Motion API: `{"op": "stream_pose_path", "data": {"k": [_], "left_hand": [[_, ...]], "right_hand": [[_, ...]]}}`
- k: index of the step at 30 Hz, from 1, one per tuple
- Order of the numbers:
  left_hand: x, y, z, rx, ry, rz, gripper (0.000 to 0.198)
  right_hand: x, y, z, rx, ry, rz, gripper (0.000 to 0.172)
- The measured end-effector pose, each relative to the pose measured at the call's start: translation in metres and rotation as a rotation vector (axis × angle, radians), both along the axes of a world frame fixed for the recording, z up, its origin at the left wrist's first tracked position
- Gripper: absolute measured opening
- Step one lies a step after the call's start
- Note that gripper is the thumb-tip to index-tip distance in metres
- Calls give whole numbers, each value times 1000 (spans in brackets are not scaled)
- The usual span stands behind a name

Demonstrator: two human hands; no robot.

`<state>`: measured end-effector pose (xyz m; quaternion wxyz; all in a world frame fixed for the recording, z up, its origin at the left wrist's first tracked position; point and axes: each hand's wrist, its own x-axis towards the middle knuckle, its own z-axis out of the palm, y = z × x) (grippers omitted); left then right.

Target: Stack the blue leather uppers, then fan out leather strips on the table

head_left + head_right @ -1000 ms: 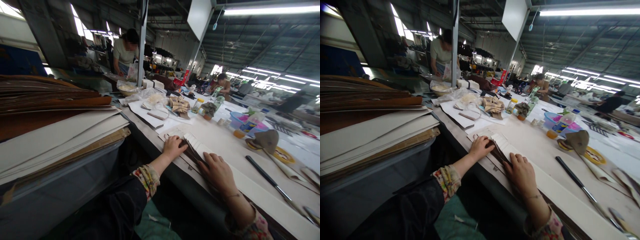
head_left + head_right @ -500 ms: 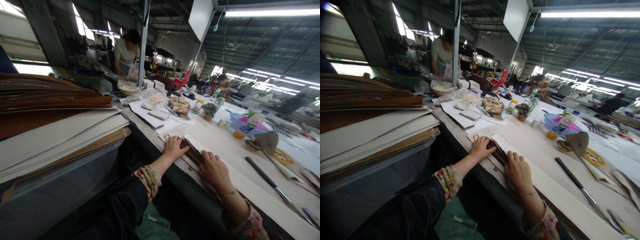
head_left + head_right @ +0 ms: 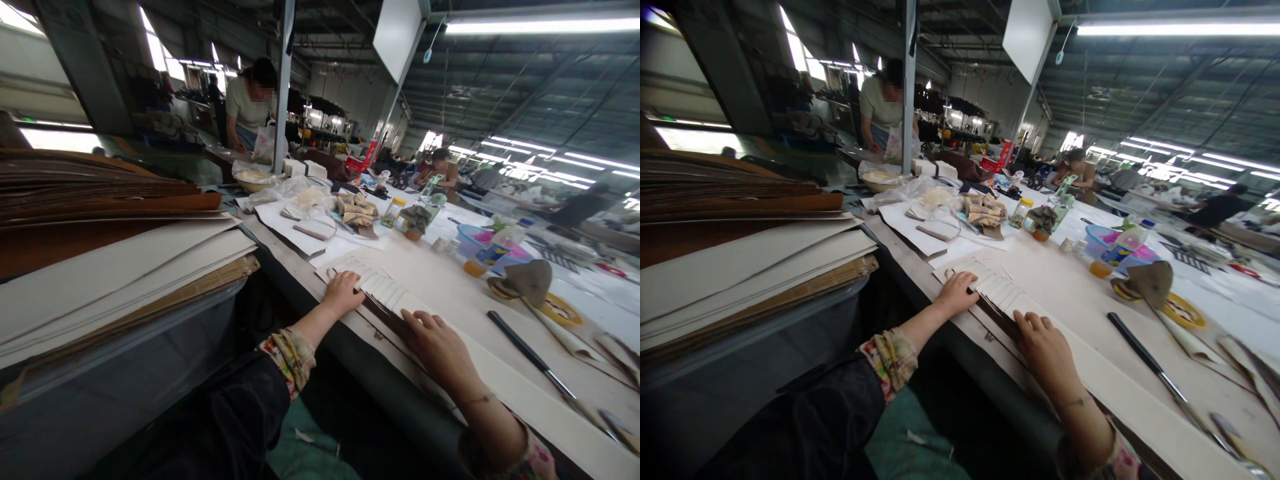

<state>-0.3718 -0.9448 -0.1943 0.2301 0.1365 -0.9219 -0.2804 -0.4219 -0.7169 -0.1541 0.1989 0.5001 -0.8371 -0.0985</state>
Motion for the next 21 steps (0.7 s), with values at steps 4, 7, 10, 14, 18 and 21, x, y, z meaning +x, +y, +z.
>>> {"op": "stream_pose_path", "data": {"k": [4, 7, 10, 14, 18, 21], "left_hand": [[3, -18, 0, 6, -43, -98, 48], [8, -29, 1, 14, -51, -97, 44], [12, -31, 0, 13, -36, -88, 36], [13, -27, -1, 9, -5, -101, 33], [12, -25, -3, 5, 19, -103, 30], [12, -25, -5, -1, 41, -90, 29]], "right_hand": [[-2, 3, -1, -10, -28, 34, 41], [-2, 4, -5, -59, -27, 33, 36], [-2, 4, -7, -86, -21, 18, 34], [-7, 4, -7, -68, -45, 35, 33], [-14, 6, -6, -25, -10, 79, 30], [-16, 5, -5, 36, 47, 113, 30]]}}
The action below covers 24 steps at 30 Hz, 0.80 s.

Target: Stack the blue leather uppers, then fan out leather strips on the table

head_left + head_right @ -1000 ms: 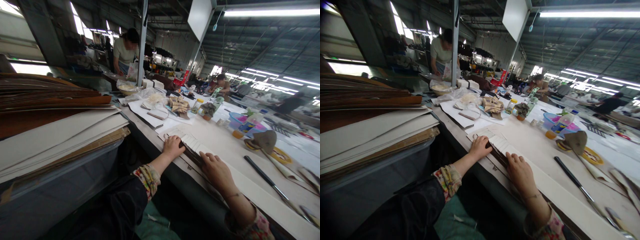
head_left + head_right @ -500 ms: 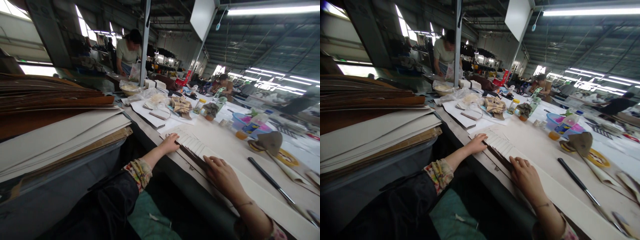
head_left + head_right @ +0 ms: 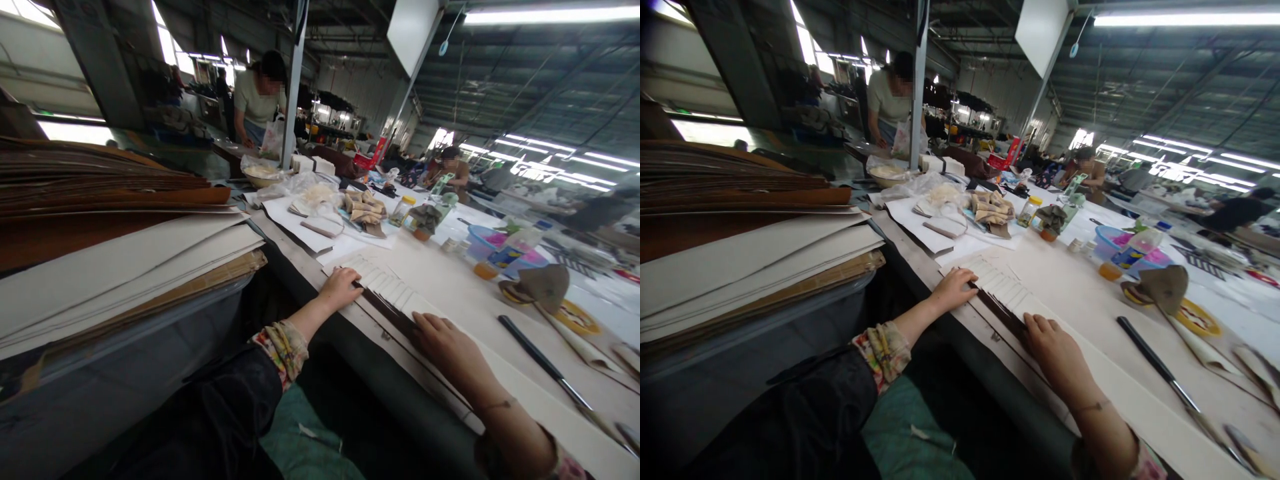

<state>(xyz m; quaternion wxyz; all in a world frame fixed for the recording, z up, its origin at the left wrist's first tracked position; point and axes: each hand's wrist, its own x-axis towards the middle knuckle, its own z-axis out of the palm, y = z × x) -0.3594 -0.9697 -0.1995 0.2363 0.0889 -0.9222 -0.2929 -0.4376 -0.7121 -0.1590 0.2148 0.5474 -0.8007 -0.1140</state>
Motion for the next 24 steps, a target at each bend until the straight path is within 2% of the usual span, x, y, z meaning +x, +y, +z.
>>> {"op": "stream_pose_path", "data": {"k": [8, 14, 24], "left_hand": [[0, 4, -6, -18, 51, 48, 27], [0, 5, -6, -23, 50, 67, 25], [-2, 5, -9, -24, 57, 76, 26]], "right_hand": [[14, -5, -5, 29, 111, -77, 46], [13, -2, -11, -9, 128, -46, 44], [14, -6, -6, -19, 118, -44, 43]]}}
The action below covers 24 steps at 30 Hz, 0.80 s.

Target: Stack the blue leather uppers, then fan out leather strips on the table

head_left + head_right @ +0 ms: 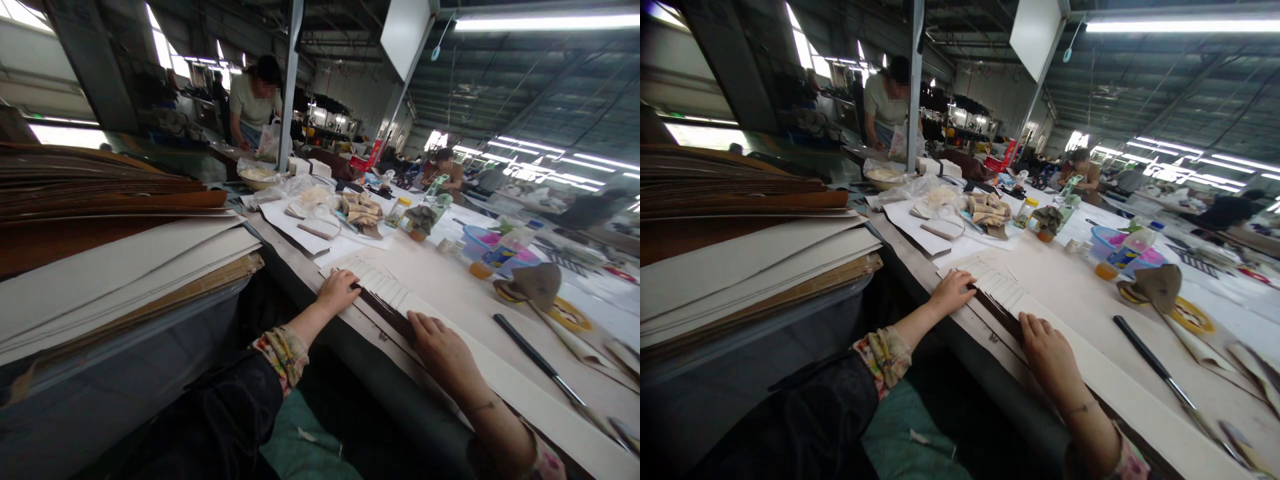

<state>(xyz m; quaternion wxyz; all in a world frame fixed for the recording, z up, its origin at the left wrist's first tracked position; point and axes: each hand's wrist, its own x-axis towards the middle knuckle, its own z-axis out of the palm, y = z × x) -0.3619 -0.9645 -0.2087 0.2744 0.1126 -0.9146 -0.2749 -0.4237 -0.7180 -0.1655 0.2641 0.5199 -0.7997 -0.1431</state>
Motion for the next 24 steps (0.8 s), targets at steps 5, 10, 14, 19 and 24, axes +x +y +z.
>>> {"op": "stream_pose_path", "data": {"k": [5, 10, 14, 19, 24], "left_hand": [[2, 1, 2, 0, -10, 8, 30], [4, 1, 2, -69, -28, -8, 33], [4, 0, 0, -87, -39, -10, 28], [4, 1, 0, -108, -22, -11, 29], [9, 2, 0, -147, 35, -33, 27]], "right_hand": [[1, -1, 1, -10, 0, 9, 44], [0, 0, 0, -10, -2, 17, 43], [-2, 2, -1, -14, -16, 23, 43], [-3, 2, 3, -44, -63, 49, 37], [-5, 0, 7, -98, -125, 43, 31]]}}
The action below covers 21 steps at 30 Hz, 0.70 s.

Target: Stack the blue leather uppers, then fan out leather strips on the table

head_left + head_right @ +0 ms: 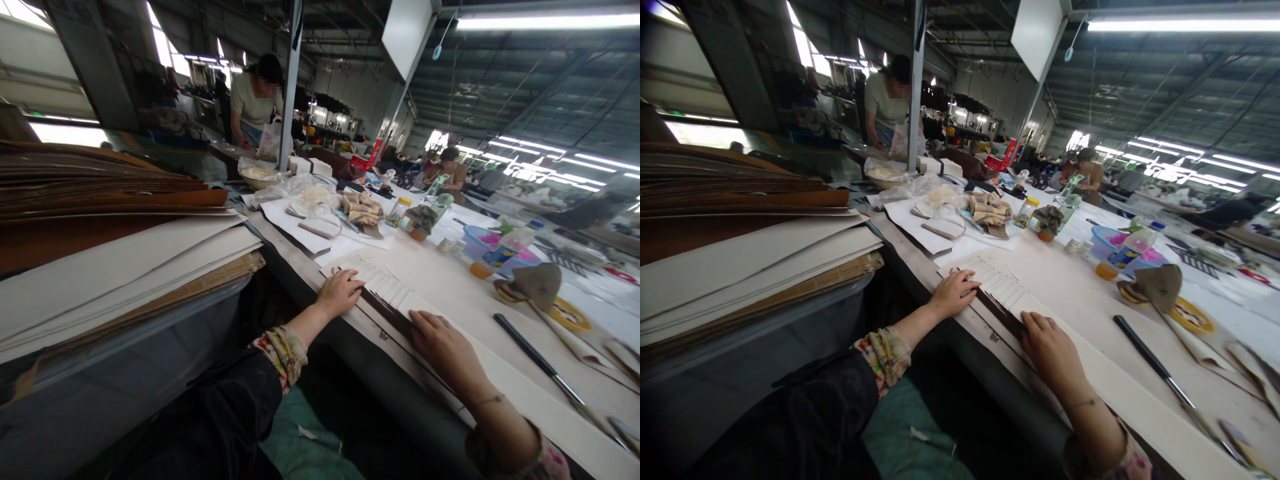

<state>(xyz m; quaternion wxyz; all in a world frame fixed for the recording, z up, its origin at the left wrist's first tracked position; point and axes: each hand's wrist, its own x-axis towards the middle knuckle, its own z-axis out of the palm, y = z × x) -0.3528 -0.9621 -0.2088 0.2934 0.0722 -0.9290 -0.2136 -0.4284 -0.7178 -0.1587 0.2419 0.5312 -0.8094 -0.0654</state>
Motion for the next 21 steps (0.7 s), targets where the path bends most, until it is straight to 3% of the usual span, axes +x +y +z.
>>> {"op": "stream_pose_path", "data": {"k": [6, 11, 15, 21], "left_hand": [[4, 8, 8, -21, -41, -67, 23], [6, 43, 9, -153, -6, -129, 25], [6, 62, 9, -137, -3, -142, 29], [7, 46, 9, -104, -47, -145, 28]], "right_hand": [[-3, 1, 0, 8, -83, -50, 31], [-2, -2, -2, -48, -93, -60, 32], [3, -8, -2, -92, -24, -99, 33], [5, -8, -7, -42, 24, -50, 39]]}}
